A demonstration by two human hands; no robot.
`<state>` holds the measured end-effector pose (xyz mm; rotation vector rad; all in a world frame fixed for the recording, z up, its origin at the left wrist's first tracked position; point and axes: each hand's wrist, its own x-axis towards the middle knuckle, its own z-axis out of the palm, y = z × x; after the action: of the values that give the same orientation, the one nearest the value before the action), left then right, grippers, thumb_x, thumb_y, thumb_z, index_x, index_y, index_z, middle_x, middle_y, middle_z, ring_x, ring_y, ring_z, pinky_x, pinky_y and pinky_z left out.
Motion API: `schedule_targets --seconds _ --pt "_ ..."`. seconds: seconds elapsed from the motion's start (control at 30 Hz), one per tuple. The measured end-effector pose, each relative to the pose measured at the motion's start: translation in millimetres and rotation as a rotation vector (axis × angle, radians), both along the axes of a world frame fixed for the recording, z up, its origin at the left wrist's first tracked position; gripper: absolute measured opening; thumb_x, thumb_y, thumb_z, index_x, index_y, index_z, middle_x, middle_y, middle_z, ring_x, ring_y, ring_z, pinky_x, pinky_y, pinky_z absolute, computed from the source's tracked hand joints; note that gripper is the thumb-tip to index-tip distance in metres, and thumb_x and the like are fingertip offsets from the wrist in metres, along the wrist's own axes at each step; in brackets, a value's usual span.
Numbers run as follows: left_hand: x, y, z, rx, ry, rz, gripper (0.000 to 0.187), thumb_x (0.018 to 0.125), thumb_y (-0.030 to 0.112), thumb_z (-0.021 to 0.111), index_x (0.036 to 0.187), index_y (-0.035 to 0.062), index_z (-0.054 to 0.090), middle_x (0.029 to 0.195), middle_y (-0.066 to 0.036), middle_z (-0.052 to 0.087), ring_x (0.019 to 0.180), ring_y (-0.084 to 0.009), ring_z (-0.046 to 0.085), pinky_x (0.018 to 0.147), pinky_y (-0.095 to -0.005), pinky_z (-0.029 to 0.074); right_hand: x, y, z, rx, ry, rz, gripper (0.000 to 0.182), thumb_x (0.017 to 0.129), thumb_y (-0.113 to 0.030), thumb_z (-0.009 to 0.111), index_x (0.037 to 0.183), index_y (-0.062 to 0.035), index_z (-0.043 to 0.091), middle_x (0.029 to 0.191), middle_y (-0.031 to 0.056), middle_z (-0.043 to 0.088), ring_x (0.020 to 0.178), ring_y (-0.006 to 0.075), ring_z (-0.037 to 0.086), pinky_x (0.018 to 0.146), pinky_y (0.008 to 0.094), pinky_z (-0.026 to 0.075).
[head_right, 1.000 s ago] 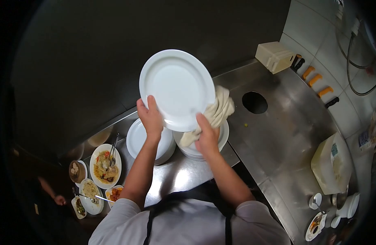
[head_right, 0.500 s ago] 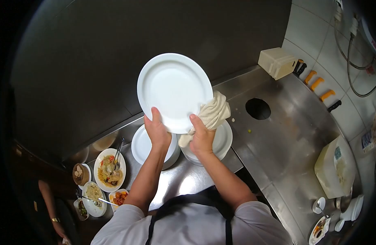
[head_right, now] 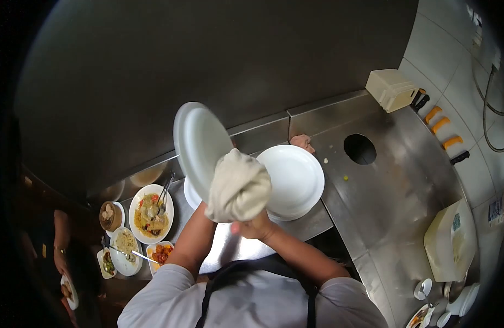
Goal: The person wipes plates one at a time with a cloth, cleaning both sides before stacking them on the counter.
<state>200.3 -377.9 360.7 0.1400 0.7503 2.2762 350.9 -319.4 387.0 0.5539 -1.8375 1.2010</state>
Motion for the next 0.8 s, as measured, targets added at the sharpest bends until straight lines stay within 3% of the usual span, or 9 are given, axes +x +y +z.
schedule_targets --seconds 0.03,0.1,0.2,0.27,0.37,0.5,0.67,0.73,0.8 --pt "9 -1 -6 -0.002 -0.016 -0.002 0.032 0.102 0.036 0.054 0.090 0.0058 0.057 0.080 -0.004 0.056 0.074 -0.0133 0.053 0.065 -0.0307 0.044 2 6 34 0.092 0.082 0.063 0.067 0.085 -0.034 0.072 0.139 -0.0015 0.048 0.143 0.0172 0.048 0.137 0.0325 0.040 0.116 0.0437 0.027" --pt "28 2 -19 0.003 -0.048 0.007 0.032 0.102 0.035 0.054 0.090 0.0054 0.057 0.080 -0.005 0.057 0.074 -0.0137 0.053 0.066 -0.0311 0.044 -14 14 68 0.056 0.107 0.000 0.046 0.085 -0.025 0.070 0.120 0.0000 0.056 0.119 0.0154 0.058 0.112 0.0316 0.053 0.097 0.0407 0.038" --pt "37 0 -25 -0.006 -0.058 0.039 0.033 0.101 0.035 0.054 0.090 0.0048 0.057 0.081 -0.005 0.057 0.075 -0.0143 0.053 0.066 -0.0317 0.044 -45 31 67 -0.441 -0.172 -0.101 0.017 0.083 -0.013 0.067 0.092 0.0022 0.069 0.082 0.0126 0.073 0.076 0.0303 0.072 0.067 0.0364 0.056" --pt "21 -13 -19 -0.016 -0.032 0.051 0.033 0.101 0.035 0.054 0.090 0.0045 0.056 0.081 -0.006 0.057 0.075 -0.0147 0.053 0.067 -0.0321 0.044 -30 29 30 -0.299 -0.302 -0.126 0.031 0.082 -0.018 0.070 0.106 0.0020 0.067 0.097 0.0148 0.073 0.091 0.0308 0.072 0.080 0.0390 0.056" --pt "-3 -20 -4 -0.014 0.018 0.013 0.033 0.101 0.035 0.053 0.091 0.0039 0.056 0.082 -0.007 0.058 0.075 -0.0153 0.054 0.067 -0.0327 0.044 -2 -20 17 -0.180 -0.199 -0.056 0.068 0.080 -0.026 0.076 0.137 -0.0005 0.049 0.137 0.0245 0.052 0.127 0.0387 0.052 0.107 0.0466 0.040" --pt "4 -7 -5 -0.047 0.021 -0.040 0.034 0.101 0.035 0.053 0.091 0.0032 0.056 0.082 -0.008 0.058 0.076 -0.0161 0.054 0.068 -0.0335 0.044 -7 -5 73 0.215 0.038 -0.099 0.079 0.078 -0.031 0.077 0.141 0.0028 0.046 0.150 0.0289 0.038 0.139 0.0413 0.040 0.115 0.0466 0.030" --pt "26 3 -12 -0.078 0.009 0.044 0.034 0.101 0.035 0.053 0.092 0.0023 0.055 0.083 -0.009 0.059 0.077 -0.0170 0.054 0.069 -0.0345 0.044 -35 27 69 -0.377 -0.323 -0.011 0.031 0.084 -0.015 0.072 0.109 0.0007 0.066 0.114 0.0164 0.068 0.106 0.0259 0.066 0.093 0.0398 0.051" --pt "15 -1 -4 -0.123 0.044 0.099 0.034 0.101 0.035 0.053 0.092 0.0019 0.055 0.083 -0.010 0.059 0.077 -0.0174 0.055 0.069 -0.0348 0.044 -35 17 19 -0.132 -0.164 -0.276 0.036 0.087 -0.015 0.070 0.119 -0.0003 0.061 0.117 0.0142 0.067 0.108 0.0261 0.065 0.094 0.0399 0.050" --pt "-5 -7 13 -0.281 0.220 0.238 0.035 0.101 0.035 0.053 0.092 0.0015 0.055 0.083 -0.010 0.059 0.077 -0.0178 0.055 0.069 -0.0352 0.044 -10 -5 -5 -0.179 -0.173 -0.202 0.044 0.091 -0.017 0.066 0.128 0.0008 0.054 0.123 0.0132 0.062 0.113 0.0262 0.061 0.096 0.0401 0.049"
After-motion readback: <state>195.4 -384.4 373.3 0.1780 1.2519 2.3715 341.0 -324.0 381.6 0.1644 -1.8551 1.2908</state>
